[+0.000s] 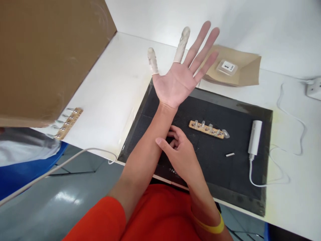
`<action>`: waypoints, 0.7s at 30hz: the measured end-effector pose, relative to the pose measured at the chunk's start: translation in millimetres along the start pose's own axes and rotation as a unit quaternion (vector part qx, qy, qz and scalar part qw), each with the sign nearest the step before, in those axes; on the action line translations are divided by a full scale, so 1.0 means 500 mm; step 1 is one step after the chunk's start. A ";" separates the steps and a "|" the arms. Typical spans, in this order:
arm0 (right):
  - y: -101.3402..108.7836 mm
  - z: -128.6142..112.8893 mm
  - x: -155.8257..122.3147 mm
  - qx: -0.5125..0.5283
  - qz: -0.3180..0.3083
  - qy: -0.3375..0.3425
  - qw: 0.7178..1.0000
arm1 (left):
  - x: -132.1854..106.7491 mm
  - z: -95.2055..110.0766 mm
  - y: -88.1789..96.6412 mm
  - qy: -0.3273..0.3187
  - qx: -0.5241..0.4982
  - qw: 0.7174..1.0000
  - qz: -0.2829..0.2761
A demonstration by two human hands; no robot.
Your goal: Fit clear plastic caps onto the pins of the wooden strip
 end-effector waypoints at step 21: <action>0.331 0.135 -0.104 -0.481 0.272 0.286 0.783 | 0.019 -0.023 0.018 0.022 -0.276 0.958 -0.080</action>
Point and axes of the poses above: each hand's wrist, its own x-axis towards the middle knuckle, its own y-axis out of the back of the hand, z = x × y, the point moved 1 cm from there along x, towards the middle knuckle, and after that the axes turned 9 degrees about z, right-handed, at the moved point
